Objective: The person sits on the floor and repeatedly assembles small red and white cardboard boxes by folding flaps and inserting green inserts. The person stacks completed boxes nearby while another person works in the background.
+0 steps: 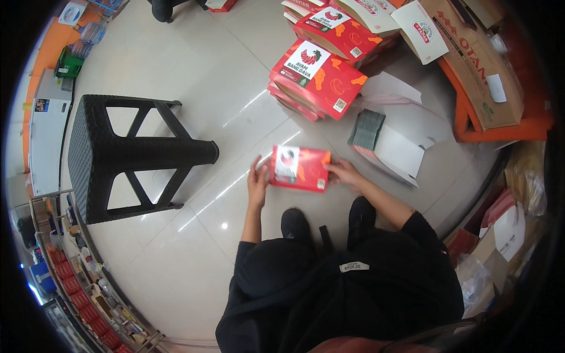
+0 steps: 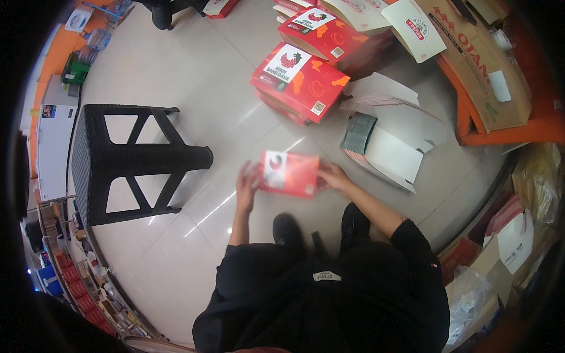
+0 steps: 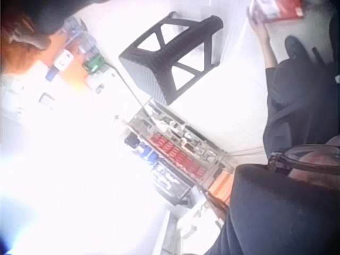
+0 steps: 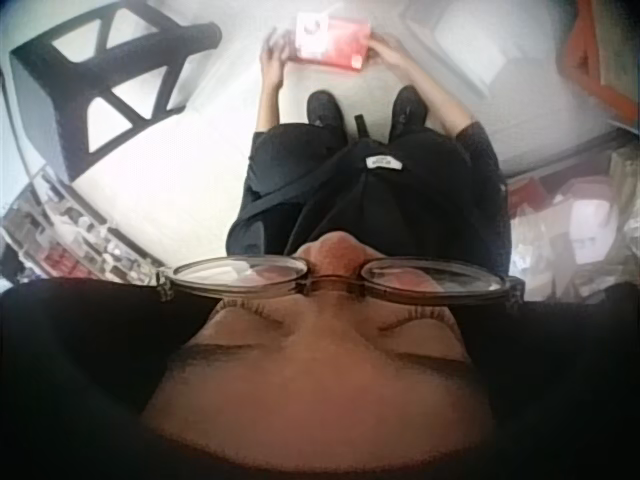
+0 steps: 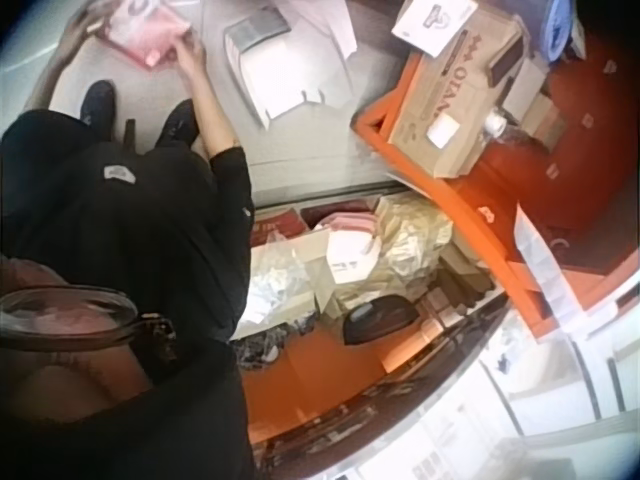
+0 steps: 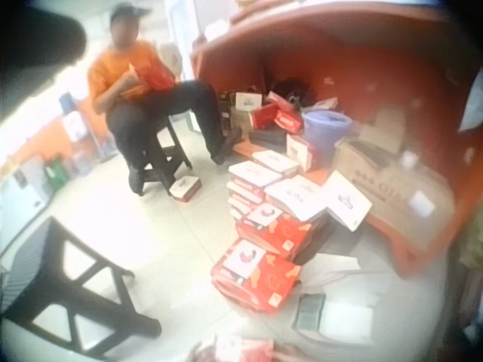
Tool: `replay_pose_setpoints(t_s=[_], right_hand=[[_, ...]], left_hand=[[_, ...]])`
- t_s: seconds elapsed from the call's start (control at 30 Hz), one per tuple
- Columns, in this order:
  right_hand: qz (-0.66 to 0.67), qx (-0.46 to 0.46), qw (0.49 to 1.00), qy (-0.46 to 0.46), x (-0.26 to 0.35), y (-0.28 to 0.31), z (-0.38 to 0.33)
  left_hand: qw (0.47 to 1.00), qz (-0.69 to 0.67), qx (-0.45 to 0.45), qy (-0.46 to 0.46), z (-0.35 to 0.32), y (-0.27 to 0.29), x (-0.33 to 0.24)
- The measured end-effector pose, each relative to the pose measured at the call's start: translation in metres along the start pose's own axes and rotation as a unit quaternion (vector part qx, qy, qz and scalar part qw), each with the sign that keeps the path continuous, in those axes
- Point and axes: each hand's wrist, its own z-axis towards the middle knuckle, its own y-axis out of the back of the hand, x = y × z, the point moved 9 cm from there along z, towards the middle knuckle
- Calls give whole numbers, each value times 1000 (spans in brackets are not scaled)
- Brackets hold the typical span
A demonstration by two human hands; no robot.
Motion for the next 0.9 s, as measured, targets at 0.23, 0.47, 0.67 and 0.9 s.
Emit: replay_pose_setpoints(t_s=[0.23,0.47,0.67,0.9], right_hand=[[-208,-173,897,350,121,6,-39],[-261,-415,827,276,112,142,-89],[-66,-242,960,124,57,171,-51],[-51,-122,985,114,57,150,-48]], left_hand=[[978,33,-72,-195,50,6,-81],[987,89,-24,-129,73,-25,-39],[989,75,-60,-113,74,-11,-39],[980,86,-153,-90,49,16,-12]])
